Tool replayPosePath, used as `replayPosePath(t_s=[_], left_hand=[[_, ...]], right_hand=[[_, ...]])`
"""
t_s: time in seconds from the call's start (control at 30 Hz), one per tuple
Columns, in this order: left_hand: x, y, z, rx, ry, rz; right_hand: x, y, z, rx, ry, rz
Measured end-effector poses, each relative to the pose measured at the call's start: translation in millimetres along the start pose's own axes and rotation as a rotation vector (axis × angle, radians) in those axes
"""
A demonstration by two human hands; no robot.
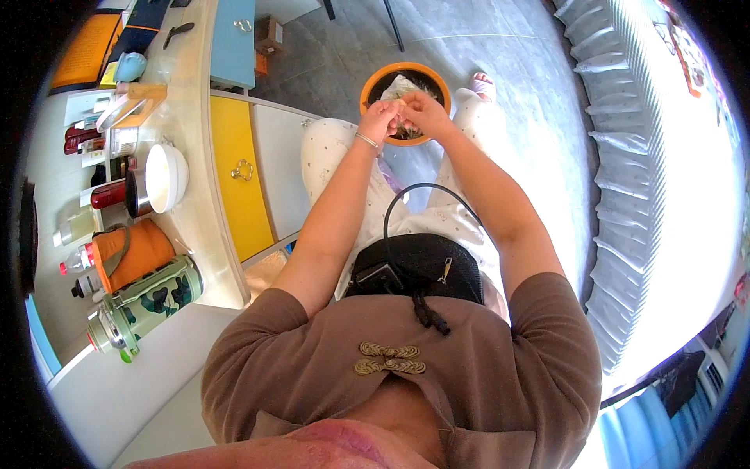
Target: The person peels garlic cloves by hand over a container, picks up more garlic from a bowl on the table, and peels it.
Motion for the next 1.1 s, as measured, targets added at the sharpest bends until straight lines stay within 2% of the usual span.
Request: replayPosePath(t_s=[0.13,0.27,0.33,0.37,0.43,0.47,0.5,0.53,0.57,0.6,0.67,0.73,0.8,0.83,0.9,0.93,1.0,1.1], left_hand=[[1,4,4,0.007,-0.070,0.055],[0,1,0,0.023,-0.044,0.067],[-2,-2,-5,-0.038,-0.085,0.200],[0,-4,-7,-0.029,-0.073,0.205],[-6,0,-3,-0.105,0.052,0.511],[-10,9,8,0.029,-0.014,0.580],[-17,18,23,0.078,0.067,0.730],[-31,35,44,0.129,0.120,0.728],[-38,55,64,0.252,0.118,0.654],[-50,86,86,0.399,0.120,0.573],[-69,141,145,0.626,0.390,0.171],[-84,191,200,0.844,0.513,-0.019],[-105,222,235,0.988,0.800,-0.454],[-102,234,249,0.986,0.809,-0.459],[-96,253,271,0.921,1.243,-0.824],[-100,256,272,0.924,1.248,-0.817],[-112,263,271,0.777,1.563,-1.085],[-130,259,262,0.630,1.580,-1.039]], right_hand=[[0,-1,0,-0.009,-0.037,-0.059],[2,-16,7,0.013,-0.049,-0.046],[-1,-11,5,0.013,-0.090,-0.126],[-2,-10,5,0.046,-0.015,-0.161],[1,-1,1,0.052,0.092,-0.182],[-2,2,1,0.016,0.138,-0.177],[-7,1,0,0.038,0.072,-0.148],[-21,21,-4,0.024,0.033,-0.228],[-19,12,5,0.076,0.129,-0.258],[-15,7,-11,0.061,0.091,-0.300],[-8,-3,-12,0.060,0.079,-0.297],[-5,-5,-13,0.066,0.067,-0.345],[-4,-4,-16,0.055,0.047,-0.338],[-4,-4,-13,0.073,0.039,-0.333],[-1,-1,-14,0.082,0.032,-0.347],[-3,1,-13,0.078,0.029,-0.339],[-4,5,-11,0.069,0.023,-0.334],[-4,2,-7,0.065,0.031,-0.340]])
Point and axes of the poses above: each hand's wrist, its own z-axis away from the middle knuckle, its own x-axis out of the palm, y = z × x, the point moved 1 cm from there along -z, towards the middle knuckle
